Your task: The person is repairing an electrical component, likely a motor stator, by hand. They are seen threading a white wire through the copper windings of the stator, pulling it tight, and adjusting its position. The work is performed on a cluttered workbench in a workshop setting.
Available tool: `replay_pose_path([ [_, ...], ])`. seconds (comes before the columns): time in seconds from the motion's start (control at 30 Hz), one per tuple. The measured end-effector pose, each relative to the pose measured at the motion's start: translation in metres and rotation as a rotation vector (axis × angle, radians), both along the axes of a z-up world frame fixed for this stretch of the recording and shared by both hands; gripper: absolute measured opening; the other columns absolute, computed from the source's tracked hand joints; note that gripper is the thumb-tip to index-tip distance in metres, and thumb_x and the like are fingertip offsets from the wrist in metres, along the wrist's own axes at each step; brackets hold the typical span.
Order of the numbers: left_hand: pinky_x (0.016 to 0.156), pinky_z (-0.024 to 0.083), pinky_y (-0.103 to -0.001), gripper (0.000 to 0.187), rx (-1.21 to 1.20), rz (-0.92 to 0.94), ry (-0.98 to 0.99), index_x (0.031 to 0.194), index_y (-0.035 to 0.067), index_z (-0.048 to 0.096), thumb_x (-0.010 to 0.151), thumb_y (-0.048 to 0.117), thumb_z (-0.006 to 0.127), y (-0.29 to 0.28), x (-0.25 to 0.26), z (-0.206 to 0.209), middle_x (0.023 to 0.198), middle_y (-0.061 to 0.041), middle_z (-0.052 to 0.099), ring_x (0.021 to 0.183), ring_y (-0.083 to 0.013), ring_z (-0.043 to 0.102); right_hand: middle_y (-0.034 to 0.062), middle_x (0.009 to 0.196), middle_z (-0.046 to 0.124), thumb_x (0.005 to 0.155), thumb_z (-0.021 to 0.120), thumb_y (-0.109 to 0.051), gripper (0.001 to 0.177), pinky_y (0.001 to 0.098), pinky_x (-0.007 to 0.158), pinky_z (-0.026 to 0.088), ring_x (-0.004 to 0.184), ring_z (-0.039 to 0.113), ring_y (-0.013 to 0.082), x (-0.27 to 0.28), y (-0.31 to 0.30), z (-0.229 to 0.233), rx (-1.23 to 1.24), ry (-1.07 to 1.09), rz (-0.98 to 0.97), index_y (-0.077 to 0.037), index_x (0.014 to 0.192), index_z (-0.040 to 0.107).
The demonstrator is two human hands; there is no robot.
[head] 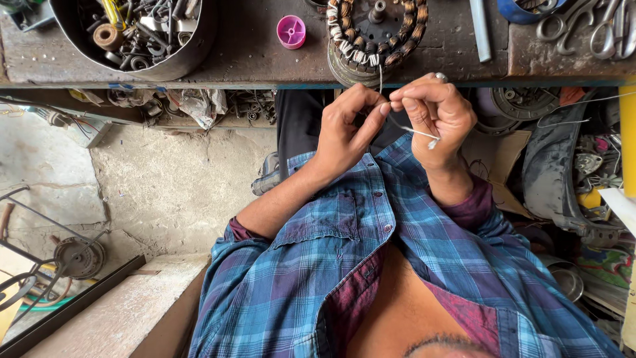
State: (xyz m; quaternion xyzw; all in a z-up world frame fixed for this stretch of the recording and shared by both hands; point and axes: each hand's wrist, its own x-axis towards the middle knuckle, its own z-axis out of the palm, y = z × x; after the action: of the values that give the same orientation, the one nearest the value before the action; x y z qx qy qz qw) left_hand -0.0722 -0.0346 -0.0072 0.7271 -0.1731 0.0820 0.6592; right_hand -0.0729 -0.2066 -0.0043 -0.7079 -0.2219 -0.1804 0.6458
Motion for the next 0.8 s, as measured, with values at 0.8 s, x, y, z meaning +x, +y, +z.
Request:
replay_pose_path([
  [0.8, 0.058, 0.045, -0.024, 0.025, -0.312, -0.134, 0.317, 0.096, 0.0, 0.072, 0.105, 0.022, 0.064, -0.002, 0.014, -0.016, 0.072, 0.0, 0.065, 0.065, -0.0031, 0.055, 0.0118, 0.112, 0.06, 0.117, 0.061, 0.008, 0.008, 0.0262, 0.094, 0.056, 0.102, 0.07, 0.0185, 0.051, 0.012, 0.009, -0.034, -0.12, -0.176, 0.005, 0.124, 0.057],
])
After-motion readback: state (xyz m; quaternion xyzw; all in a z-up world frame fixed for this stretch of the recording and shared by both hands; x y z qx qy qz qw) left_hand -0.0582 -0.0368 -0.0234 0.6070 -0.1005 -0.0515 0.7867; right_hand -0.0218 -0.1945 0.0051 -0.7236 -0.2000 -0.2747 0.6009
